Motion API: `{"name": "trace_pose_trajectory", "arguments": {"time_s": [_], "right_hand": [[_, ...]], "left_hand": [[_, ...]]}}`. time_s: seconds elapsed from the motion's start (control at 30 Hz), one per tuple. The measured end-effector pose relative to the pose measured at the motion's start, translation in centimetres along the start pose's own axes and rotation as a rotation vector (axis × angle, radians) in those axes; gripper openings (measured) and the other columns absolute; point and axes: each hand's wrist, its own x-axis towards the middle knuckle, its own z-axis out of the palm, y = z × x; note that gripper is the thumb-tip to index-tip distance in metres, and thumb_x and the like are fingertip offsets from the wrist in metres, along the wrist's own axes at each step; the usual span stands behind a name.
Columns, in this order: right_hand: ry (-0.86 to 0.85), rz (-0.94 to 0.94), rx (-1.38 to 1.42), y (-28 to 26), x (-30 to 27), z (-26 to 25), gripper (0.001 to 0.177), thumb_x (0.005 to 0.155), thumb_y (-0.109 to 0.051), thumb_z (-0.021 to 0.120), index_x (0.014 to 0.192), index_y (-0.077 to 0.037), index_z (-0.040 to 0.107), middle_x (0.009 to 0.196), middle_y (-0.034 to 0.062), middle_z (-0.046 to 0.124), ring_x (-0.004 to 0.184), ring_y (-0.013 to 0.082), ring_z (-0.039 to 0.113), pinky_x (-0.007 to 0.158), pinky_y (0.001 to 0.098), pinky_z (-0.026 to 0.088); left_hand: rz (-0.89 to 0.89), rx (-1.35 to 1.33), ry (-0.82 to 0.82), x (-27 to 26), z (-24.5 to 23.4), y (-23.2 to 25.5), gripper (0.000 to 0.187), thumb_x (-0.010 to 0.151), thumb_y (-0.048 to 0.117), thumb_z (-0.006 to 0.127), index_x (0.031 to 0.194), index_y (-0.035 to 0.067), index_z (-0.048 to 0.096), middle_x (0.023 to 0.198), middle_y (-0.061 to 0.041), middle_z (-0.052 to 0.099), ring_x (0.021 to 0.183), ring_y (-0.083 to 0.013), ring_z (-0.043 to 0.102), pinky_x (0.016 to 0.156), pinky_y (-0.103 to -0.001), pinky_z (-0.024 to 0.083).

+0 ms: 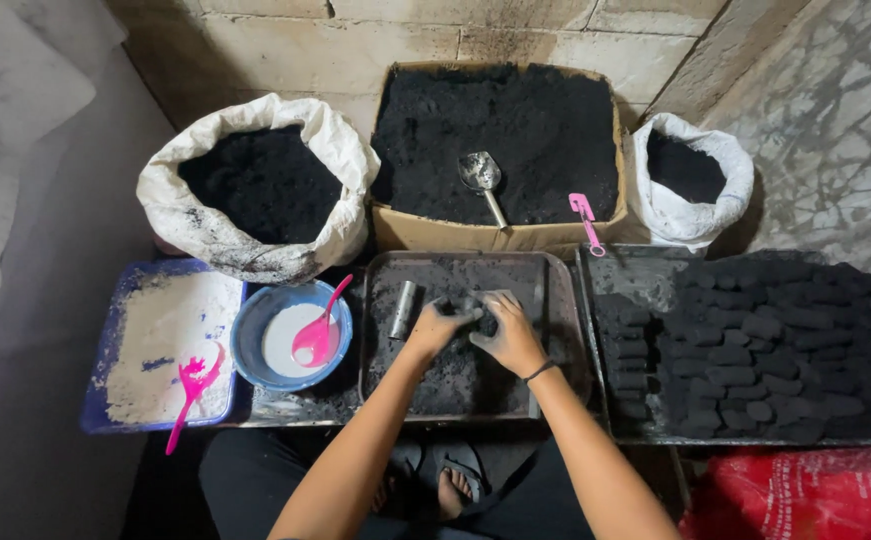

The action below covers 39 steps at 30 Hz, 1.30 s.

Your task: Molding charcoal powder into cylindrical briquettes using a manual hand mold and a plunger.

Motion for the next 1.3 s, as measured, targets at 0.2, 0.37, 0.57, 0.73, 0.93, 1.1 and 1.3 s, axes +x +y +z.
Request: {"name": "trace_pose_trajectory", "arguments": {"time_s": [0.2,0.37,0.57,0.73,0.93,1.1,1.3], "right_hand": [[0.022,0.006,-0.031,-1.8,0.5,-1.0,0.055,0.061,-0.02,0.074,0.106,-0.001,0.048,0.106,0.0176,0.053,0.104,0.0357,0.049,0.09,0.0495,0.04],[0.003,0.021,-0.073,-0.4,0.8,0.4,0.049,0.059,-0.01,0.072,0.102,0.0,0.052,0.102,0.0163,0.056,0.102,0.0345,0.052,0.089,0.0463,0.042],[-0.029,0.121,0.012,-3.5,1.2,-1.6,0.063,0.059,-0.008,0.069,0.116,0.002,0.045,0.11,0.0204,0.053,0.108,0.0387,0.047,0.091,0.0525,0.039],[-0.062,0.051,-0.092,-0.7,1.0,0.0,0.056,0.059,-0.004,0.068,0.111,0.0,0.049,0.109,0.0178,0.054,0.108,0.0374,0.049,0.092,0.0509,0.04],[0.116,-0.018,0.058,-2.2,1.4,-1.1,0.048,0.058,-0.01,0.074,0.1,0.002,0.055,0.098,0.0168,0.057,0.099,0.0341,0.053,0.086,0.0447,0.044],[0.252,-0.04,0.235,-2.5,1.5,-0.8,0.052,0.056,-0.009,0.078,0.101,0.005,0.056,0.094,0.0199,0.058,0.095,0.0356,0.056,0.08,0.044,0.047],[0.194,0.02,0.178,-2.3,1.3,-0.6,0.069,0.053,-0.016,0.081,0.114,-0.001,0.052,0.108,0.0162,0.055,0.105,0.0326,0.051,0.089,0.0432,0.042]], "left_hand": [[0.08,0.063,0.077,-1.7,0.0,2.7,0.055,0.067,0.027,0.073,0.108,-0.006,0.057,0.104,-0.025,0.059,0.104,-0.0368,0.054,0.089,-0.047,0.044],[0.083,0.111,0.137,-0.3,0.0,0.6,0.057,0.065,0.028,0.075,0.105,-0.007,0.056,0.101,-0.026,0.06,0.103,-0.0369,0.054,0.088,-0.046,0.044],[0.099,0.138,0.155,-1.4,0.0,1.9,0.054,0.065,0.027,0.073,0.103,-0.007,0.056,0.1,-0.026,0.059,0.103,-0.0378,0.054,0.087,-0.047,0.045],[0.114,0.155,0.163,-0.5,0.3,1.1,0.052,0.067,0.028,0.072,0.102,-0.006,0.056,0.098,-0.026,0.059,0.102,-0.0378,0.055,0.087,-0.047,0.045],[0.033,-0.06,0.129,-3.0,-0.6,2.6,0.06,0.07,0.042,0.068,0.105,-0.005,0.057,0.106,-0.026,0.058,0.109,-0.0351,0.052,0.092,-0.045,0.041],[-0.261,-0.351,0.018,-9.8,0.0,11.0,0.082,0.071,0.047,0.06,0.128,-0.007,0.038,0.132,-0.03,0.036,0.125,-0.0382,0.033,0.104,-0.045,0.029],[-0.15,-0.304,0.007,-2.3,-0.6,2.8,0.082,0.067,0.049,0.074,0.126,0.002,0.043,0.127,-0.021,0.046,0.118,-0.0332,0.043,0.096,-0.046,0.039]]}}
